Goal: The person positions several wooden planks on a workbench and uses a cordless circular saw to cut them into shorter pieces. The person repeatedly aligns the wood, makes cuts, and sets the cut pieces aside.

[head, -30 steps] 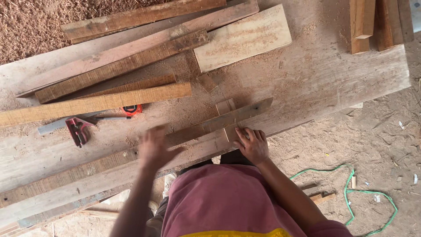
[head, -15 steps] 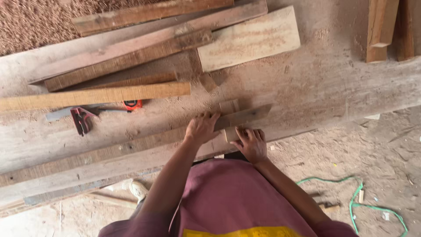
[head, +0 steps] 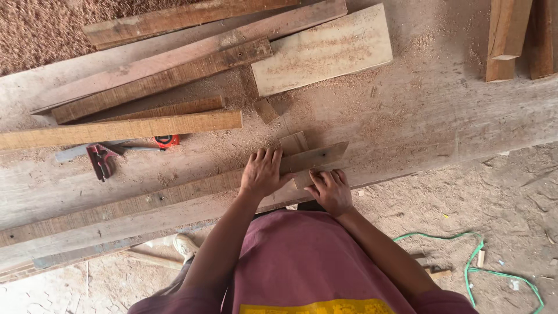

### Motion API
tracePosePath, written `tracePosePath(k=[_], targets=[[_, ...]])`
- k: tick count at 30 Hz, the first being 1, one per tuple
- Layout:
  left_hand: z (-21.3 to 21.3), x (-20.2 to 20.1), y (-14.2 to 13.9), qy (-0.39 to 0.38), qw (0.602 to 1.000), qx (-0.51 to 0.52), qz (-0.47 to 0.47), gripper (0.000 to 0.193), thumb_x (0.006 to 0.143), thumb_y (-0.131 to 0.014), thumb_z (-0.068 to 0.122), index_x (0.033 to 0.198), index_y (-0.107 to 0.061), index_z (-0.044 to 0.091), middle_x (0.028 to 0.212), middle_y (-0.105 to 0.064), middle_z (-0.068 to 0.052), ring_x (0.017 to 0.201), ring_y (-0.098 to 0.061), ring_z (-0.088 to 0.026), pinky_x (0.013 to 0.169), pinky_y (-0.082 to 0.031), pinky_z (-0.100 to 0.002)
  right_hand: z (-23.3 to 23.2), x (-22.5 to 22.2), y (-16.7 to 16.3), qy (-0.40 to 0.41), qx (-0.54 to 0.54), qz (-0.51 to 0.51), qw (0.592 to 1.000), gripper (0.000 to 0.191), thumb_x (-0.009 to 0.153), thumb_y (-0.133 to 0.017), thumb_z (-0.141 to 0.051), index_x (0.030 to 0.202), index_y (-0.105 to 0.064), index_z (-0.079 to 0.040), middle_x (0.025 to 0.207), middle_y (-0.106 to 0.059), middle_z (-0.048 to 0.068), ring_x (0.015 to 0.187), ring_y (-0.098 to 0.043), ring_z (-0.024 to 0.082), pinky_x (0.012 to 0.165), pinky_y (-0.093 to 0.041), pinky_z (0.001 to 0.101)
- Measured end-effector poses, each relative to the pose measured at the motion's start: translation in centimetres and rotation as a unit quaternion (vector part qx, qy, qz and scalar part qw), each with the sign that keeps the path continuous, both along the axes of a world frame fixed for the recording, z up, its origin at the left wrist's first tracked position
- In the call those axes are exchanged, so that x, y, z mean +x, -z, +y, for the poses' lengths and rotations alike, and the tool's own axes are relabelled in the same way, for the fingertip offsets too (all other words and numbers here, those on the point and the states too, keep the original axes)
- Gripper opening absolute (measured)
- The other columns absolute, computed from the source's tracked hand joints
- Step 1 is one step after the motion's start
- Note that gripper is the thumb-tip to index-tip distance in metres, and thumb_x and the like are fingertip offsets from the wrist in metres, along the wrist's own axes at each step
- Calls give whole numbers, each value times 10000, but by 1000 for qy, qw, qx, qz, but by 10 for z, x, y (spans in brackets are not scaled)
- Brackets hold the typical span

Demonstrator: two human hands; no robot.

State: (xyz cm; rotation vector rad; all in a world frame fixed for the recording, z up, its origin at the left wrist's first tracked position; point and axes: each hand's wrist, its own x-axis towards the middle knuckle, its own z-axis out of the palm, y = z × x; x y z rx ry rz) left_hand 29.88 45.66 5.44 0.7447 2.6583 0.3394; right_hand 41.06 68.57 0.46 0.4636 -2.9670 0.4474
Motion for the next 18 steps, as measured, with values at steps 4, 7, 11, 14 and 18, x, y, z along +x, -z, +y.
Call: tracePosePath(k=[4, 7, 11, 14, 18], targets=[[1, -1, 3, -6, 999, -8, -32, 921, 852, -607, 763, 1424, -482, 52, 1305, -591, -192, 1197, -576, -373, 996, -500, -502, 10, -4, 2, -37, 12, 3, 999, 523, 890, -742, -478, 1242, -712, -92, 1038, -663, 64, 928, -652, 214, 974, -519, 462], [4, -6, 5, -24, 996, -25, -76, 935, 787, -642, 815, 1345, -527, 73, 1285, -614, -182, 1204, -603, -365, 989, -511, -504, 32, -9, 5, -46, -27, -5, 999, 572, 836, -732, -510, 1217, -715, -84, 959, -724, 100, 822, -686, 225, 744, -577, 387], [15, -11, 9, -53, 992, -48, -103, 1051, 715, -685, 839, 1359, -502, 29, 1238, -647, -193, 1124, -665, -348, 943, -541, -493, 45, -6, 10, 148, -146, -148, 967, 323, 922, -750, -402, 905, -707, -82, 760, -731, 60, 646, -689, 158, 601, -581, 312], [20, -13, 10, -59, 990, -54, -117, 1130, 705, -669, 869, 1386, -463, -9, 1193, -658, -215, 1036, -698, -338, 867, -571, -470, 26, -2, 13, 192, -237, -194, 933, 376, 871, -793, -332, 1007, -715, 10, 809, -739, 99, 650, -704, 179, 578, -581, 300], [18, -16, 9, -38, 988, -62, -138, 1208, 728, -619, 881, 1473, -374, -37, 1190, -656, -244, 856, -747, -329, 693, -621, -435, -1, -4, 14, 198, -244, -187, 931, 317, 852, -823, -304, 877, -725, -4, 779, -730, 120, 640, -693, 220, 572, -539, 342]])
